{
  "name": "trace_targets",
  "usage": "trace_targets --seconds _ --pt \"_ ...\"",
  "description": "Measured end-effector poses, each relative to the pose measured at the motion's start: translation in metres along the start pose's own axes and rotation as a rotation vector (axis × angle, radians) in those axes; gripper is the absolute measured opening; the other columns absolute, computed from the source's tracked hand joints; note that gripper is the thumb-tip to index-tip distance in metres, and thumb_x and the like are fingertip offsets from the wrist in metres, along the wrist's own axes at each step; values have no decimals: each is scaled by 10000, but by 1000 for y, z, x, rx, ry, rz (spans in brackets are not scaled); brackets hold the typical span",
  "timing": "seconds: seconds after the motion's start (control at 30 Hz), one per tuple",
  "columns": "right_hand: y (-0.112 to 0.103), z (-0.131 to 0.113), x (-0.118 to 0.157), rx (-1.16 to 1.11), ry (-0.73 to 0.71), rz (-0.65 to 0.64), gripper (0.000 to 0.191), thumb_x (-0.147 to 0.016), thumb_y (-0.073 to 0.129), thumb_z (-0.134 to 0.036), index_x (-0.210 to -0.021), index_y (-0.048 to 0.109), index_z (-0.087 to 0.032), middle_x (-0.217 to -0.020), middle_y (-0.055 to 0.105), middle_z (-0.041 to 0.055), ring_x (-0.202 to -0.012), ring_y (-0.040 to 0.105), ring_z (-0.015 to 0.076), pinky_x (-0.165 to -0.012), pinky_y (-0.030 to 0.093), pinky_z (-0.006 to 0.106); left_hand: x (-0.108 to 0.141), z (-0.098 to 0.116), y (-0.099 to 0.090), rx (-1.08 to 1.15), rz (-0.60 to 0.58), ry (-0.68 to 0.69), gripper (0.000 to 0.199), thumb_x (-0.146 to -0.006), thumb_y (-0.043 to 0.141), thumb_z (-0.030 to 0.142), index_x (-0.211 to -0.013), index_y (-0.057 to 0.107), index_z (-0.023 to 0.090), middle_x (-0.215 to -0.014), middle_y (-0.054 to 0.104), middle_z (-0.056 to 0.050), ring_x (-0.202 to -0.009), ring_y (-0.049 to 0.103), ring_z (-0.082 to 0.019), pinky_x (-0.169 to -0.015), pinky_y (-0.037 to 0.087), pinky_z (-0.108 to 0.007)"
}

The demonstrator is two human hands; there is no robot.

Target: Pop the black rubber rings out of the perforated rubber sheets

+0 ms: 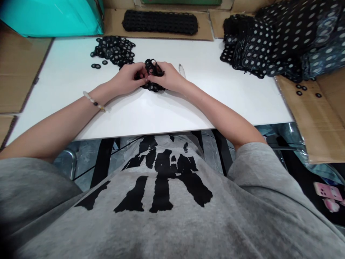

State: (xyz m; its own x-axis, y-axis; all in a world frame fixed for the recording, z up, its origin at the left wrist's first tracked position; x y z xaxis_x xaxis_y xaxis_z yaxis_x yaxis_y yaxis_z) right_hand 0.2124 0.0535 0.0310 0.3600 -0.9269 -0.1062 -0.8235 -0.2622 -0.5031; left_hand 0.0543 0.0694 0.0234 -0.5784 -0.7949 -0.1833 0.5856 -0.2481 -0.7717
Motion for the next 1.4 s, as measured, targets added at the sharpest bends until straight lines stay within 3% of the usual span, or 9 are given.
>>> trace_targets --seconds 0.33,0.63,1.0,1.4 --pt "2 -3 3 35 16 -46 532 -765 1012 -735 -892 638 -380 -889 769 50 -1141 719 401 -879 635 569 -2 0 1 14 11 31 285 -915 711 660 -962 600 402 -1038 860 -2 -943 581 -247 -991 600 -509" --pt "1 0 2 21 15 -43 532 -734 1005 -733 -881 629 -387 -979 802 57 -1196 718 409 -918 651 600 -2 0 2 5 7 56 374 -976 715 736 -937 569 394 -1048 875 -12 -929 554 -231 -1035 639 -525" --pt "1 2 0 -8 -1 -42 520 -672 1000 -743 -841 634 -416 -875 757 60 -1208 700 445 -924 605 611 -4 -2 2 36 14 50 309 -921 741 684 -941 591 414 -998 881 0 -915 550 -251 -1030 626 -533" --pt "2 1 0 30 -3 -25 489 -775 1011 -683 -888 649 -373 -933 791 56 -1167 728 398 -907 656 585 -2 -4 1 19 1 19 322 -952 737 701 -974 621 402 -1056 890 3 -966 584 -253 -1036 597 -538"
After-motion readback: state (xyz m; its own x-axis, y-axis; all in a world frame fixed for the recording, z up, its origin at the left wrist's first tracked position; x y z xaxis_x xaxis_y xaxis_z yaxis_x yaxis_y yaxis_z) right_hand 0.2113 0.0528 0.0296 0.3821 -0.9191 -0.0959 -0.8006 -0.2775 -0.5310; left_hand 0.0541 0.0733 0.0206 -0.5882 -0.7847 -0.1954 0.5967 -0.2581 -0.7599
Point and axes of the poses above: each hand's wrist, its own x-axis away from the middle knuckle, its own y-axis out of the palm, z = x × y, the point moved 9 cm from there along -x, towards the middle knuckle
